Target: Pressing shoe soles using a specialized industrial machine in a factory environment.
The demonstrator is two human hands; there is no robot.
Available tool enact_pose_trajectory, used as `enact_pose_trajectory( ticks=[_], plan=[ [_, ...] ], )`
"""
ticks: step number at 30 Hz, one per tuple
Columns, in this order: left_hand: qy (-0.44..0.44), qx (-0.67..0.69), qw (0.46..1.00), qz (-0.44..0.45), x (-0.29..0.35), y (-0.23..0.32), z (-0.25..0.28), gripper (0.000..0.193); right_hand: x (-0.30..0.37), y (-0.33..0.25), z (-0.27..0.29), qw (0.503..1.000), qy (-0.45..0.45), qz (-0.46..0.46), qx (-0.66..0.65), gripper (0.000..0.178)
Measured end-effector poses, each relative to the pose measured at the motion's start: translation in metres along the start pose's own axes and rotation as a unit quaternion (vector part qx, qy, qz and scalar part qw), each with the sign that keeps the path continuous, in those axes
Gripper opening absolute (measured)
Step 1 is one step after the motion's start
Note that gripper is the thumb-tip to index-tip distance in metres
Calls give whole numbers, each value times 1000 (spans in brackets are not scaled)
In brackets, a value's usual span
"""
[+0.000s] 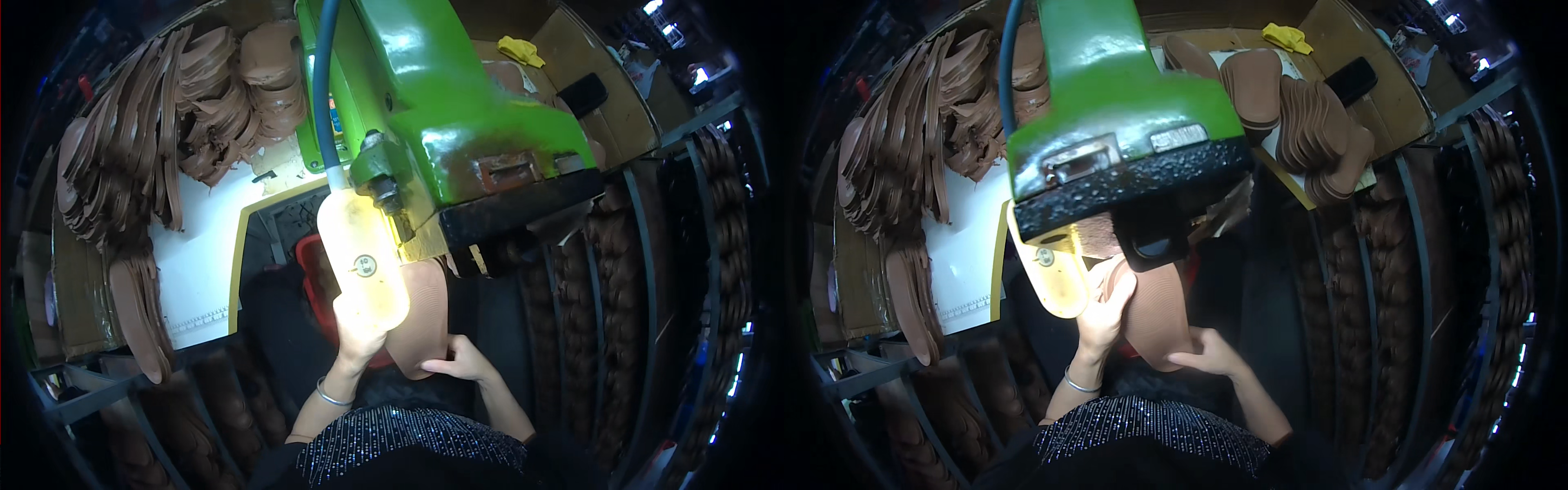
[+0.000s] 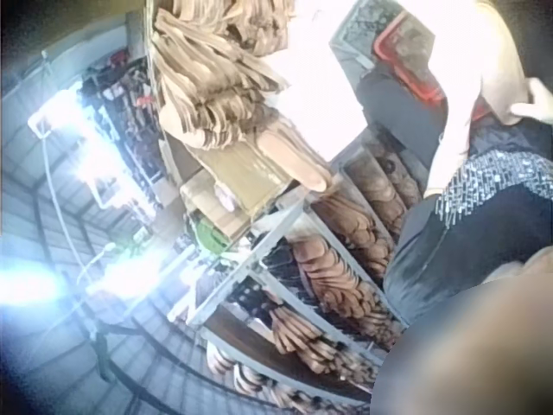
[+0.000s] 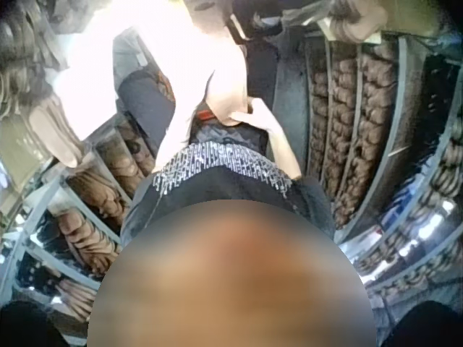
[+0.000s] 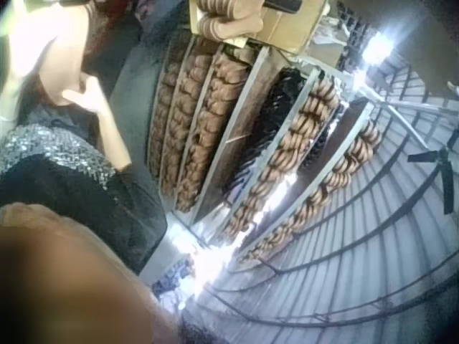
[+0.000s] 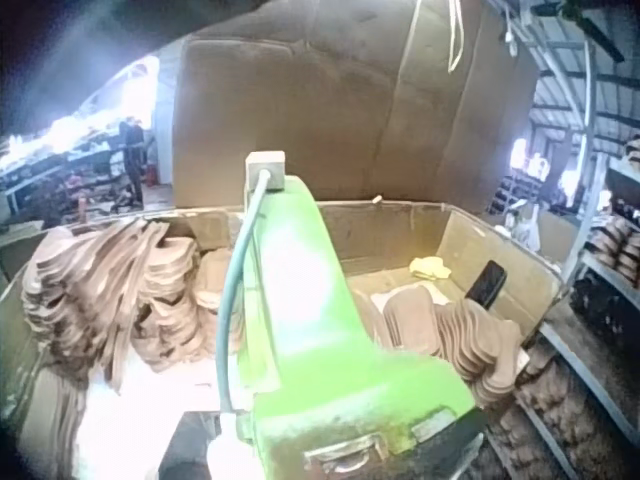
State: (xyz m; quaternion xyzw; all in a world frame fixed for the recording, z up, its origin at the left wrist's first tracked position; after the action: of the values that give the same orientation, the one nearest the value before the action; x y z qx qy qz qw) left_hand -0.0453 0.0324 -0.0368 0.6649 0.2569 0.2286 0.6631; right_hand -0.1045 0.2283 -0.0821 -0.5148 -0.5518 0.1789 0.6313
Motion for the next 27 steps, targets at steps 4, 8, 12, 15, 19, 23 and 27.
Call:
enact_pose_trajectory(
  ticks=[4,8,12,15,19,23,27],
  plan=[
    [-1,44,999,0,2,0,-1,32,39,22,52,982,113,66,-138,30],
    [11,21,1000,21,-1,-3,-5,32,48,-18,95,931,232,182,-216,24],
    [-11,-12,1000,-7,-13,5,-11,30,37,-79,118,897,302,243,-210,24],
    [-63,127,987,69,-17,7,-4,39,13,-119,122,890,314,275,-183,20],
    [-30,31,998,-51,-25,19,17,28,-17,-145,117,898,277,297,-166,18],
    [18,-20,999,20,-21,22,44,26,-47,-155,105,918,178,316,-158,24],
    [35,-34,999,2,-21,39,78,23,-64,-140,77,893,57,358,-266,33]
  ],
)
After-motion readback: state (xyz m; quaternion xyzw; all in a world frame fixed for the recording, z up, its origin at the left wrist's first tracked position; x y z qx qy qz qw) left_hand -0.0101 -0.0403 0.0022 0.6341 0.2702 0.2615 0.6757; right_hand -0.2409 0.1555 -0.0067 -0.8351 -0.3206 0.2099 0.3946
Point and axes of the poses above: each hand's wrist, its own x-axis away from the middle knuckle, its own z-axis out of the back of the hand, y = z × x, the point moved 4 cm from there along -x, towards the middle knuckle, and after that the axes turned 9 degrees about -x, right-handed, at the moved point
